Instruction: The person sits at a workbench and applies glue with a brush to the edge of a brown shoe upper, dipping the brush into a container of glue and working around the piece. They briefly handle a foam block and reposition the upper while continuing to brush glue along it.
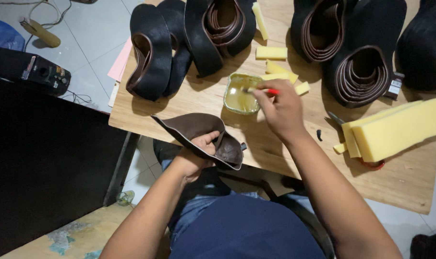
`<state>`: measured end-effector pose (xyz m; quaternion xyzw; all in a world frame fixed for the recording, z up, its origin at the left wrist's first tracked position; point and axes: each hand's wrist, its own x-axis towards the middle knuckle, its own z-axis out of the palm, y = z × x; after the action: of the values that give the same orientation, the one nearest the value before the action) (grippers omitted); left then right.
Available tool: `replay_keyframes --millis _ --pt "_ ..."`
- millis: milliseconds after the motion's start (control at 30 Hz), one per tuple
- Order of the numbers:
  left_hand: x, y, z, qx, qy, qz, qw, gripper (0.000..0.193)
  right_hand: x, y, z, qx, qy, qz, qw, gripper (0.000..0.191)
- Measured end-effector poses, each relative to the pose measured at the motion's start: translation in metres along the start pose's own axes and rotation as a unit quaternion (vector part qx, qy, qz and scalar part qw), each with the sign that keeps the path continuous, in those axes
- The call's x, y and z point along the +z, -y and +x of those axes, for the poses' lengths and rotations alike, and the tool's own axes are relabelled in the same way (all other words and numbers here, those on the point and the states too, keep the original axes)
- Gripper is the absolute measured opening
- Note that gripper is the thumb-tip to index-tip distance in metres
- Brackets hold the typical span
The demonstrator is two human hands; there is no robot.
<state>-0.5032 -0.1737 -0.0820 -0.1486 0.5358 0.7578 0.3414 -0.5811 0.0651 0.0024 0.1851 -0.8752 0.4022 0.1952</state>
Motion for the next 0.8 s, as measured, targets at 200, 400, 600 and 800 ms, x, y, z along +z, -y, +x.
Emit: replay_keyframes --millis 200,400,600,800 --pt "-0.001 -0.006 -0.001 0.003 0.006 -0.028 1.000 0.057 -0.032 0.009 -0.026 0.155 0.044 0.107 0.981 0.017" --pt "-0.004 -0.005 0.000 0.001 0.045 -0.077 0.996 0.058 -0.007 0.014 -0.070 0.115 0.218 0.227 0.942 0.018" --pt "-0.009 0.009 0.015 0.004 0.019 -0.056 0.998 0.067 0.011 0.017 -0.074 -0.088 0.239 0.086 0.963 0.031" --pt "-0.007 0.009 0.018 0.021 0.012 0.015 1.000 0.083 -0.019 0.034 -0.073 -0.075 0.180 -0.002 0.981 0.025"
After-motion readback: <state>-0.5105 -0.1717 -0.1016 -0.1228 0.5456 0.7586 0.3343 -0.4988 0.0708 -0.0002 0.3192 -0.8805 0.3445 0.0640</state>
